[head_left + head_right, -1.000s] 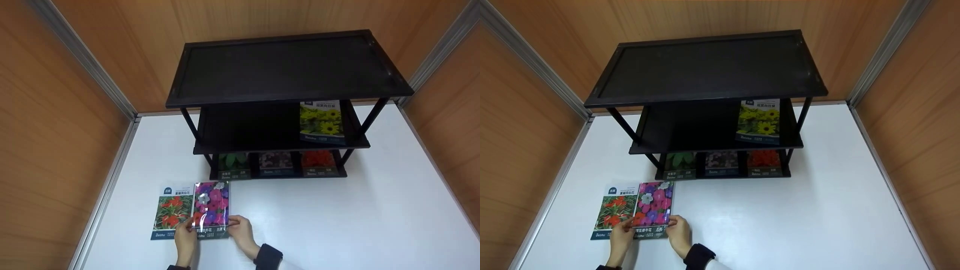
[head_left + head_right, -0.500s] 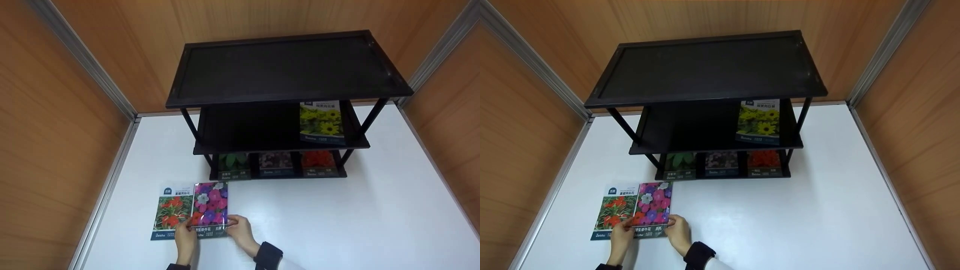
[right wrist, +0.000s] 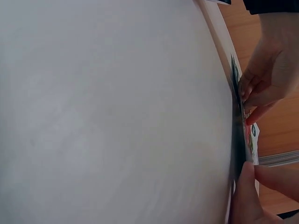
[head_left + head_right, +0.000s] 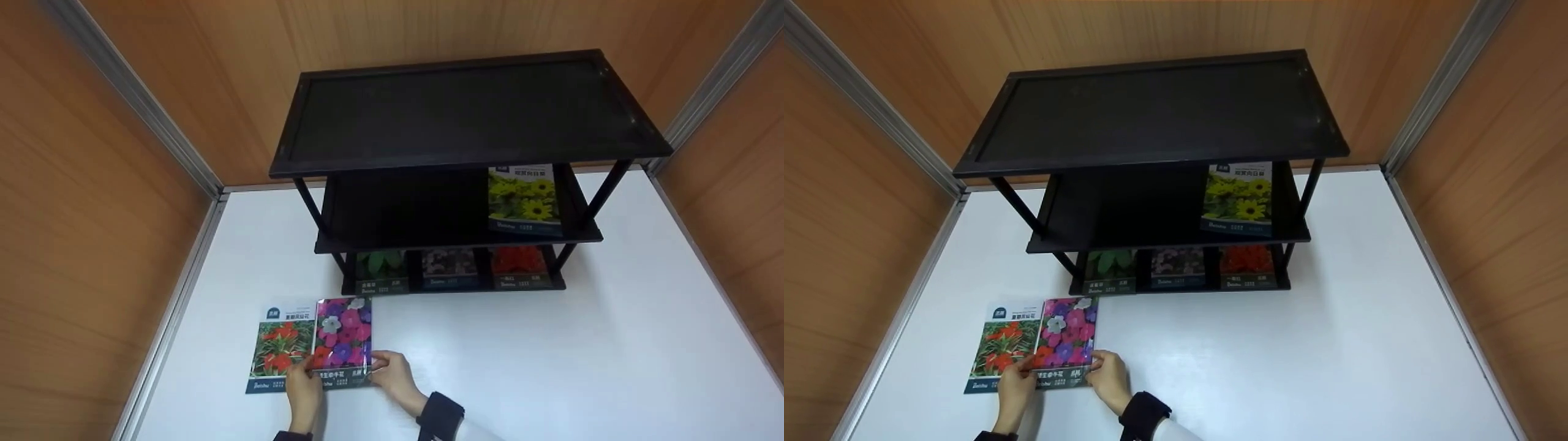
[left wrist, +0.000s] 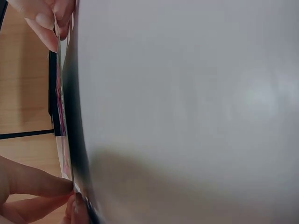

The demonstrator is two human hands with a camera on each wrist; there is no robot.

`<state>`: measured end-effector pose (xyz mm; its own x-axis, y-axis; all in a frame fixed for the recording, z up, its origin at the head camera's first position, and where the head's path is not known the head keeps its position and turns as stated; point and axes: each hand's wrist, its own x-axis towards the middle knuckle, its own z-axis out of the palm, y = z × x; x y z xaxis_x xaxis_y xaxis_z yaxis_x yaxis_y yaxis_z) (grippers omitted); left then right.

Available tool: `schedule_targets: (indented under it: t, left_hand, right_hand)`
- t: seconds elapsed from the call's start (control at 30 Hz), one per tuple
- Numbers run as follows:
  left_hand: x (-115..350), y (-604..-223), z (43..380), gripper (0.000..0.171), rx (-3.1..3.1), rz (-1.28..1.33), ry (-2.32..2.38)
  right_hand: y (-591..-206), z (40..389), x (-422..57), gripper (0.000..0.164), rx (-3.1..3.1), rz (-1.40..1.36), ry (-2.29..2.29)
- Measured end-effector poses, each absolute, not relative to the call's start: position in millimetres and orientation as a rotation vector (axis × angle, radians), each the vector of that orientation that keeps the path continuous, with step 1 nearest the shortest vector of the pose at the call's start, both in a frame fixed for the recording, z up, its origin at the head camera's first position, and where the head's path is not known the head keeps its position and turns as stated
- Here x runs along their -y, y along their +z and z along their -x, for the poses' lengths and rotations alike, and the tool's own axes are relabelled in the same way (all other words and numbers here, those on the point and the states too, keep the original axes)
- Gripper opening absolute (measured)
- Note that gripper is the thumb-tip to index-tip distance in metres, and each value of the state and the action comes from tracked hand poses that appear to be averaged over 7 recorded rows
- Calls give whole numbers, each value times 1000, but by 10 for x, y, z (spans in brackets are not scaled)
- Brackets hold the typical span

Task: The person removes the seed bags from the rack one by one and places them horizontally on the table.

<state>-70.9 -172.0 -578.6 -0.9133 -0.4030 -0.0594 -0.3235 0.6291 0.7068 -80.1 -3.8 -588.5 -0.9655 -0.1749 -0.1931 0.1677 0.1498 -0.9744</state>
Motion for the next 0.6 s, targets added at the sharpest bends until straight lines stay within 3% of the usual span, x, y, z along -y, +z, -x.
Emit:
schedule_targets:
  t: [0.6]
  left_hand:
    - [1652, -5729, 711, 29, 2689, -631, -1183]
  right_hand:
    - [-5833, 823, -87, 30, -2142, 24, -1904]
